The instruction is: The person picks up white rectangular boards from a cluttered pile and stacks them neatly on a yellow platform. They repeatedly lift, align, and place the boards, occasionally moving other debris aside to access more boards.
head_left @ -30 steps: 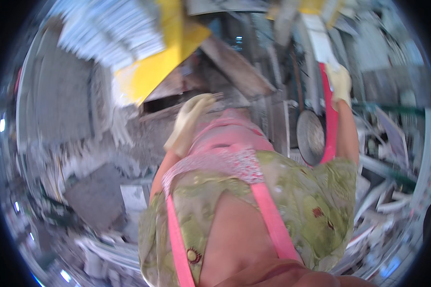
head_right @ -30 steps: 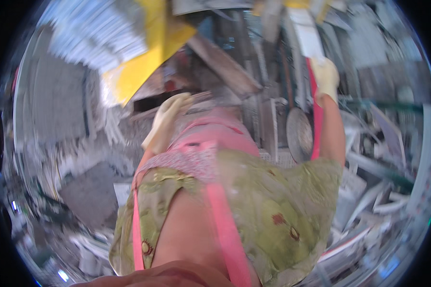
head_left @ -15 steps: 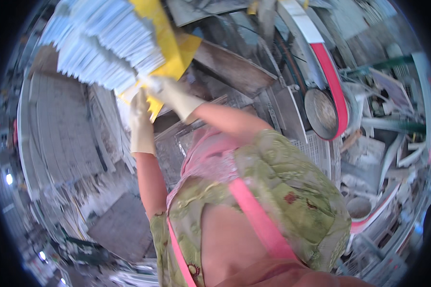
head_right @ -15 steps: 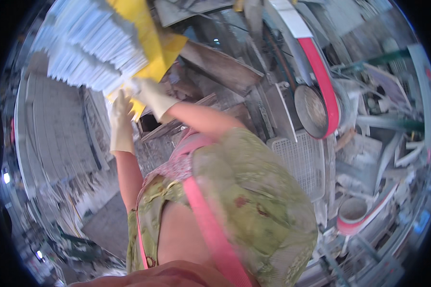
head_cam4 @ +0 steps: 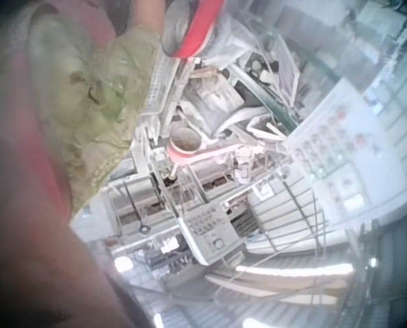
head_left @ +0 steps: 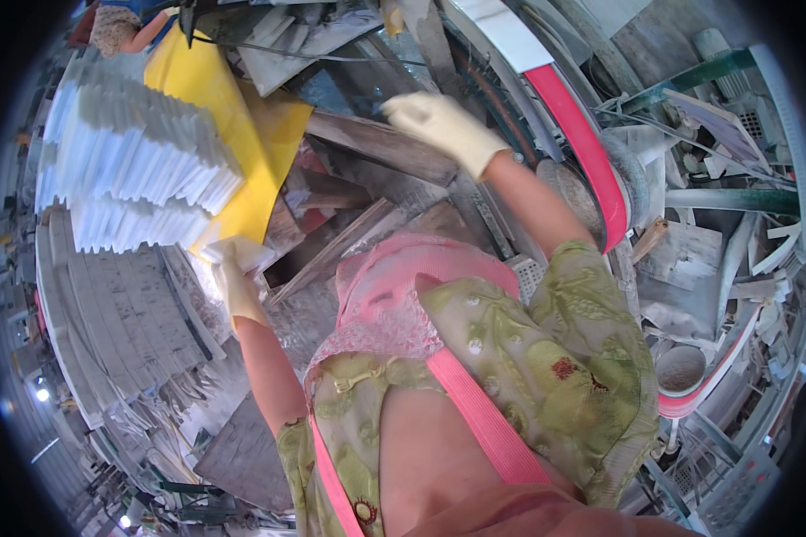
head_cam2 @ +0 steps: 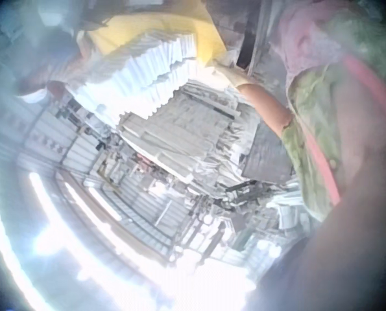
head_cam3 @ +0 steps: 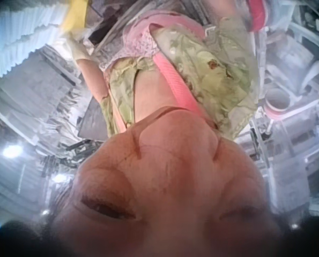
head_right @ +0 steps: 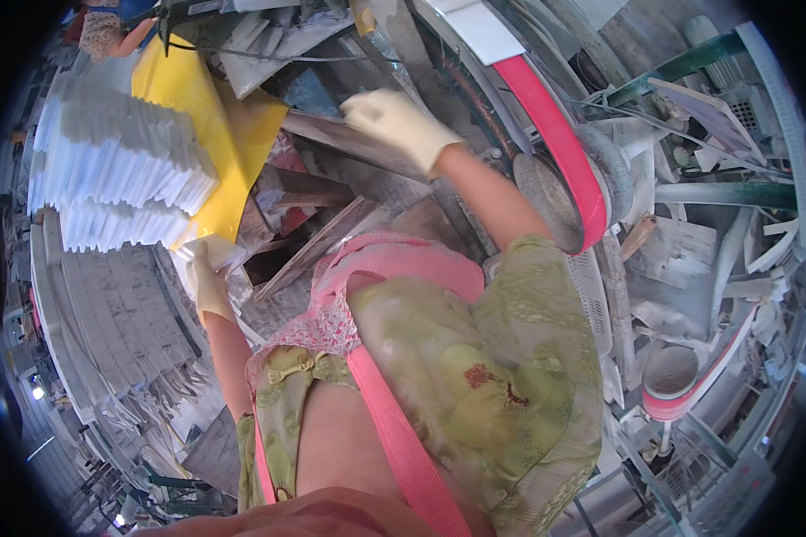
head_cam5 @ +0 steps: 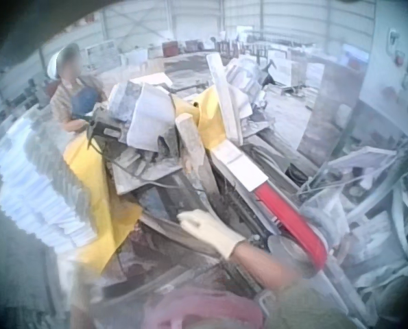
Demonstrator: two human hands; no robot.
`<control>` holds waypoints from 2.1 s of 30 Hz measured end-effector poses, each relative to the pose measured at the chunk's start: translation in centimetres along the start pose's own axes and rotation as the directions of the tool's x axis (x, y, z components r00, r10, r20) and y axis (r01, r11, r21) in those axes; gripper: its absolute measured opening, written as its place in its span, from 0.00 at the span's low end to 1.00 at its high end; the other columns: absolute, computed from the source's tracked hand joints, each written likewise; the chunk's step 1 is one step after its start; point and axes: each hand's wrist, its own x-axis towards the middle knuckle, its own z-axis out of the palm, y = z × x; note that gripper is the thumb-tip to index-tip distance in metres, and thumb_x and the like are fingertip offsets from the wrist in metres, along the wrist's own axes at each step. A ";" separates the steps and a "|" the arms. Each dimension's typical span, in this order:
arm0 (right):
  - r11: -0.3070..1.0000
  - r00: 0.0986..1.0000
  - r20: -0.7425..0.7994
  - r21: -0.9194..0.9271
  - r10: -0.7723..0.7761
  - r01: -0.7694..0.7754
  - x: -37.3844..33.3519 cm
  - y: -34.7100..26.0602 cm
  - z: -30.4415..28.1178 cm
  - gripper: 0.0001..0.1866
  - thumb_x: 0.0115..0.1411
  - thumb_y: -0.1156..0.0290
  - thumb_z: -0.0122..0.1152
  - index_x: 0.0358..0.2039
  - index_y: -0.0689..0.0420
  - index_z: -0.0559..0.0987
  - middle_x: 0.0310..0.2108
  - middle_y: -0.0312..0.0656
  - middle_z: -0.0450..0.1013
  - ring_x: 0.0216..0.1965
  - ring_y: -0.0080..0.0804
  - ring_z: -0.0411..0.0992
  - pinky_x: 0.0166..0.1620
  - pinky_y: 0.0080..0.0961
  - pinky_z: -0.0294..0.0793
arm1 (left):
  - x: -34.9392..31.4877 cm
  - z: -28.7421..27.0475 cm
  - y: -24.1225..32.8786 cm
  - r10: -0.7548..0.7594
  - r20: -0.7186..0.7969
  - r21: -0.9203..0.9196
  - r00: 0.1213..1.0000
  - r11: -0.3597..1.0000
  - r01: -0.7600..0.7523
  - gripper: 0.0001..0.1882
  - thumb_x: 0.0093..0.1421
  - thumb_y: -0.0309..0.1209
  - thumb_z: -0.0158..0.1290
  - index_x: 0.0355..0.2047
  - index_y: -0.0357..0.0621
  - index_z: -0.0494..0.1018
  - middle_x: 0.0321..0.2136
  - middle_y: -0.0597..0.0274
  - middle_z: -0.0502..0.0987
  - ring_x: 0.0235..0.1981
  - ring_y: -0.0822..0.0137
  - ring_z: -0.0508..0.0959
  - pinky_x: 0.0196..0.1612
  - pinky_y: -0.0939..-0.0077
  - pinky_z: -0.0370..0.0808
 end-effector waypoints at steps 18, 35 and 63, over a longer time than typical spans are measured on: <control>0.653 0.949 -0.313 -0.727 -0.042 -0.211 7.9 19.3 -17.5 0.26 0.68 0.50 0.52 0.60 0.51 0.74 0.56 0.39 0.72 0.61 0.41 0.66 0.59 0.41 0.68 | 0.6 2.7 0.0 0.183 -0.312 0.347 0.932 0.936 -0.067 0.21 0.67 0.34 0.48 0.52 0.29 0.69 0.45 0.45 0.77 0.46 0.56 0.79 0.48 0.63 0.78; 0.430 0.930 -0.196 -0.844 0.310 -0.321 10.1 19.7 -14.3 0.40 0.69 0.43 0.45 0.75 0.52 0.57 0.78 0.43 0.48 0.78 0.38 0.45 0.76 0.50 0.37 | -0.9 4.9 0.6 0.110 -0.341 0.260 0.933 0.965 -0.019 0.27 0.71 0.49 0.47 0.62 0.44 0.67 0.52 0.56 0.76 0.51 0.62 0.76 0.52 0.64 0.74; 0.355 0.985 -0.021 -0.931 0.174 -0.082 -7.3 10.4 -17.0 0.32 0.63 0.75 0.50 0.69 0.64 0.63 0.69 0.54 0.62 0.72 0.47 0.57 0.73 0.43 0.53 | 2.7 2.9 -2.4 0.430 -0.283 0.594 0.857 0.781 -0.195 0.23 0.69 0.42 0.47 0.52 0.35 0.73 0.43 0.46 0.80 0.44 0.55 0.81 0.47 0.61 0.77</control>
